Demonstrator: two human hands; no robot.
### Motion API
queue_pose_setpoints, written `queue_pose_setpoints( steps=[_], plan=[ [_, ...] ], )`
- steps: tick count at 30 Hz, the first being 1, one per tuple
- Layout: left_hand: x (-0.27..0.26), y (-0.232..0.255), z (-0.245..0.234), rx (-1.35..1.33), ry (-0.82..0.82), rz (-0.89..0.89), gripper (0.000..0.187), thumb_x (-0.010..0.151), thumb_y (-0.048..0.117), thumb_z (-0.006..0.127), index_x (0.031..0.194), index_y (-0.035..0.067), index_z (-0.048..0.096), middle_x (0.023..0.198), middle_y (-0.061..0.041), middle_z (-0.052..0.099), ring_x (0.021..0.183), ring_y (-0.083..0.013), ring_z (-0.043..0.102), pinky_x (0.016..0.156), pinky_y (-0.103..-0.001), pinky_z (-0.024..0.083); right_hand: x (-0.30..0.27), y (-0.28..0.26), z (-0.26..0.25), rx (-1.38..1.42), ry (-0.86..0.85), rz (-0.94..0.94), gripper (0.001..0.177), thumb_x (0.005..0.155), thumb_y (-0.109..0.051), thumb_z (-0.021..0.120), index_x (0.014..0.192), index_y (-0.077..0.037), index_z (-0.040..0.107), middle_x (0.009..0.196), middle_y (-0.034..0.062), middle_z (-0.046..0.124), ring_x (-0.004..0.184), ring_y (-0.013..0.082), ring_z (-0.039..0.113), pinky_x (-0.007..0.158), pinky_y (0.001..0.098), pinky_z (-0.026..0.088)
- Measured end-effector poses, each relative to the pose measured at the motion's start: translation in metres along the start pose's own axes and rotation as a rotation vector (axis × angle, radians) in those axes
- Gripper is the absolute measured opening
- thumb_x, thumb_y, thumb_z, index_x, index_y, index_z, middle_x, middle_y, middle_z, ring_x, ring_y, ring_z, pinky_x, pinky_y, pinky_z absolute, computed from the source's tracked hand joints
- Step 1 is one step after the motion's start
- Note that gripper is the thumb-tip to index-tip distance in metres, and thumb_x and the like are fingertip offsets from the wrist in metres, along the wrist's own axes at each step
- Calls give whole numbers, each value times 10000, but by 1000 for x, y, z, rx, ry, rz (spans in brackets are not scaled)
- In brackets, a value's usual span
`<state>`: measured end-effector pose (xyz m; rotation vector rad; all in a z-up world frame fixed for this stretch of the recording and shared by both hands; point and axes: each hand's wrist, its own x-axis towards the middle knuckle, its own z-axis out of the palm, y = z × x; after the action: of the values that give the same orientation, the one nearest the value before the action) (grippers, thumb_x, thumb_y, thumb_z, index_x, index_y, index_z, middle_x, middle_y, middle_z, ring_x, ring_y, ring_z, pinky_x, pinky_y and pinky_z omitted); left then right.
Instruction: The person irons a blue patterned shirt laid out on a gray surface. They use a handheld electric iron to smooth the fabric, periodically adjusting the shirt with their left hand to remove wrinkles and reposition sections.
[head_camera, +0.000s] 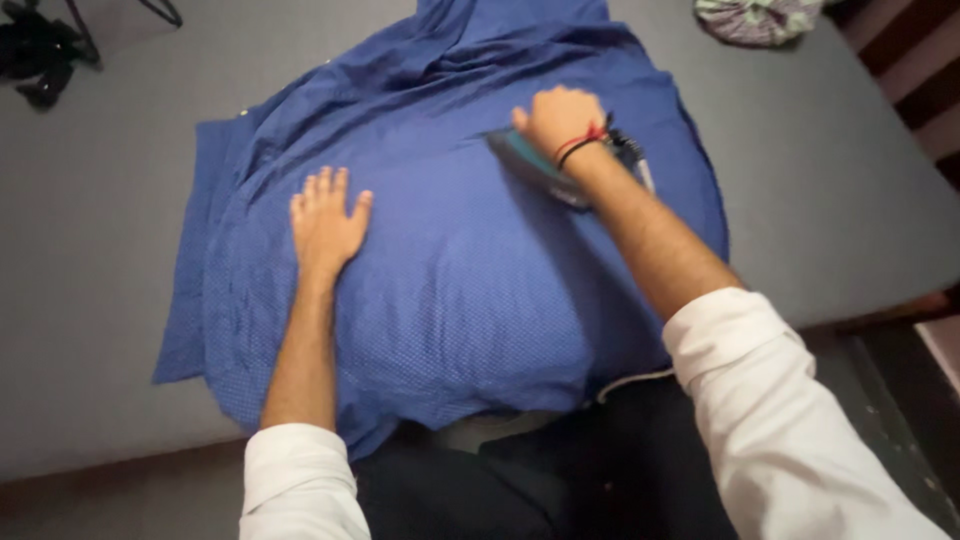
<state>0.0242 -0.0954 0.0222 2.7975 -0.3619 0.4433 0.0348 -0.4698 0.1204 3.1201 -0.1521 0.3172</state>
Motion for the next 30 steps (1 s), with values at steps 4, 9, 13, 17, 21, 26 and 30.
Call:
queue_pose_setpoints(
  steps=[4, 9, 13, 17, 21, 26, 30],
  plan=[
    [-6, -36, -4, 4, 61, -132, 680, 1028, 505, 485, 1531, 47, 486, 1615, -187, 410, 1504, -368, 322, 1214, -534, 193, 41, 43, 15, -37, -64, 164, 599, 972, -588, 573, 1058, -31, 777, 1021, 224, 756, 917, 395, 746, 746, 526, 590],
    [-3, -41, -4, -4, 69, -183, 672, 1015, 490, 500, 1522, 49, 492, 1609, -172, 410, 1499, -351, 313, 1211, -526, 177, 62, 89, 19, -60, -40, 232, 627, 949, -613, 600, 1093, -26, 768, 1082, 240, 740, 991, 397, 718, 805, 517, 568],
    [-4, -40, -2, -2, 97, -181, 668, 1022, 484, 510, 1522, 41, 505, 1614, -175, 417, 1505, -350, 321, 1221, -524, 179, 62, 92, 17, -59, -99, 227, 676, 944, -647, 604, 1114, -11, 754, 1093, 257, 731, 1001, 414, 707, 827, 517, 560],
    [-5, -38, -3, -15, 113, -190, 671, 1011, 488, 517, 1510, 39, 513, 1607, -180, 423, 1495, -353, 325, 1218, -525, 177, 42, 80, -7, -52, -141, 90, 677, 937, -676, 606, 1055, -34, 788, 1077, 266, 732, 981, 425, 710, 838, 507, 559],
    [-4, -39, -5, -26, 123, -193, 680, 999, 490, 523, 1506, 37, 515, 1598, -181, 428, 1490, -356, 328, 1207, -533, 179, -3, 46, -36, -40, -294, -129, 665, 907, -705, 566, 984, -87, 800, 943, 222, 768, 870, 397, 740, 804, 486, 575],
    [-5, -40, -2, -28, 142, -195, 670, 1002, 488, 523, 1499, 38, 526, 1592, -184, 438, 1489, -360, 336, 1211, -538, 185, -54, -6, -60, -78, -283, -449, 658, 921, -678, 534, 873, -83, 811, 803, 202, 748, 744, 391, 734, 731, 470, 593],
    [-5, -39, -1, -18, 155, -183, 665, 1004, 484, 528, 1494, 34, 530, 1593, -187, 441, 1485, -365, 339, 1206, -545, 190, -58, -40, -58, -79, -209, -473, 647, 925, -667, 536, 860, -84, 809, 772, 210, 735, 732, 402, 728, 727, 479, 593]
  ],
)
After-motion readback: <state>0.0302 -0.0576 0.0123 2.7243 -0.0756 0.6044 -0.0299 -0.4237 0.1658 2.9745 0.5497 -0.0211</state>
